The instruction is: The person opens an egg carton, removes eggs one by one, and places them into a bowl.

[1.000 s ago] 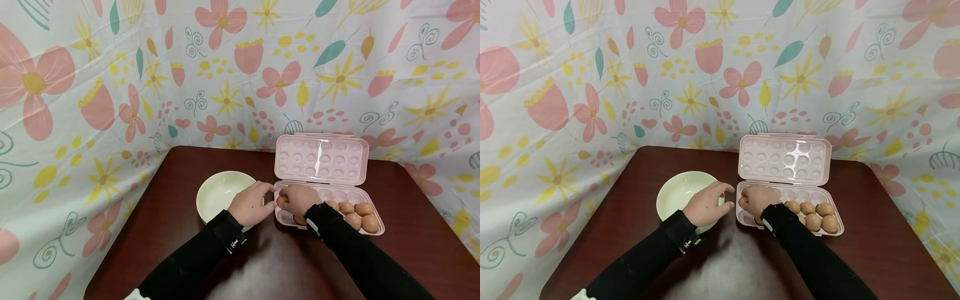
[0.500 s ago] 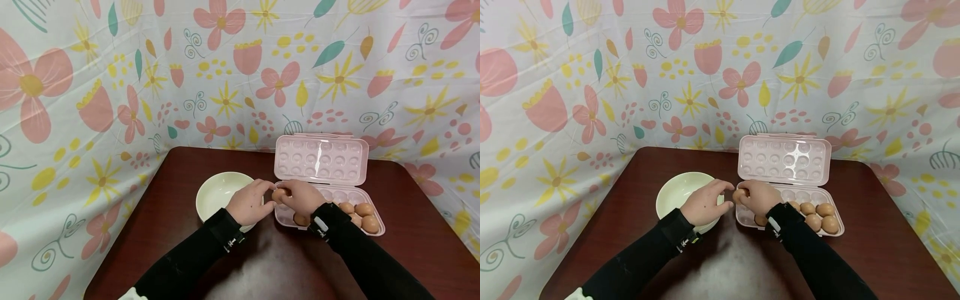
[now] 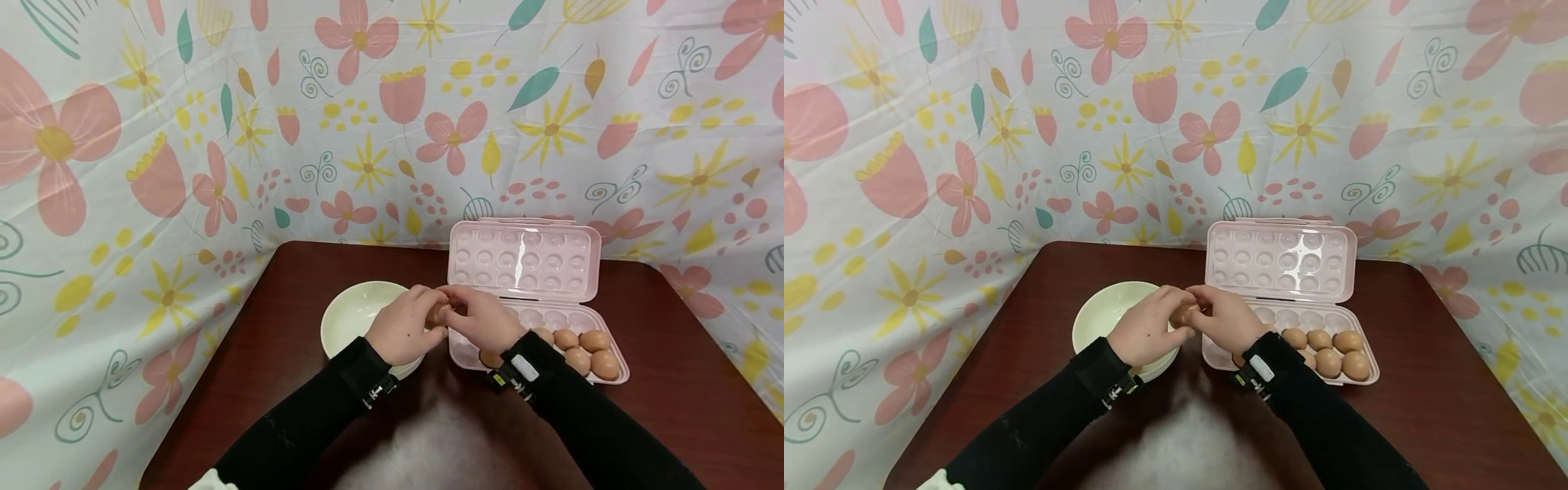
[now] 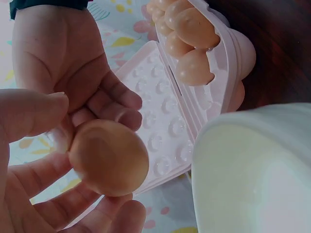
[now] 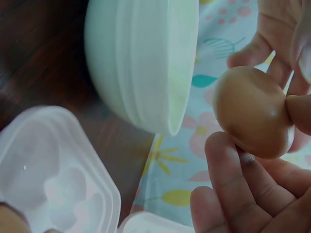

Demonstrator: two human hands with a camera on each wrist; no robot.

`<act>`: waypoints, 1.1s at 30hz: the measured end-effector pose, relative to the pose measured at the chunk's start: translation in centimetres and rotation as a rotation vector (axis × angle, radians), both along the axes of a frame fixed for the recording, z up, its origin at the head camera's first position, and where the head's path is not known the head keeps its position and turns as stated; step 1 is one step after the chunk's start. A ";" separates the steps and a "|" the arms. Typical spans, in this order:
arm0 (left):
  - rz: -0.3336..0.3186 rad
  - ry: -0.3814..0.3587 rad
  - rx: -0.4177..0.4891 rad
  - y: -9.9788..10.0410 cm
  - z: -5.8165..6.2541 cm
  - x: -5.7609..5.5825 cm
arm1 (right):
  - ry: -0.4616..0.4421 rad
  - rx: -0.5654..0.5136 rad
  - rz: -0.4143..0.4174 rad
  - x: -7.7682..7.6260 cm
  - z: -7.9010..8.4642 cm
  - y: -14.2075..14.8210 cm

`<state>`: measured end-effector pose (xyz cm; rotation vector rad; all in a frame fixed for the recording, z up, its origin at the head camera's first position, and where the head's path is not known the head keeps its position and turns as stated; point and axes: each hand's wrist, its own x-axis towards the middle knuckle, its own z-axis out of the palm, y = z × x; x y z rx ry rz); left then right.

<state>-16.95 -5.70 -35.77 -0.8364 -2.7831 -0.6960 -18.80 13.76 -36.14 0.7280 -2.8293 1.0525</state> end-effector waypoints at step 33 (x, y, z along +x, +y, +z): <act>-0.050 -0.062 -0.335 -1.7 1.4 -3.8 | -0.138 -0.071 0.009 -0.2 -1.0 -0.1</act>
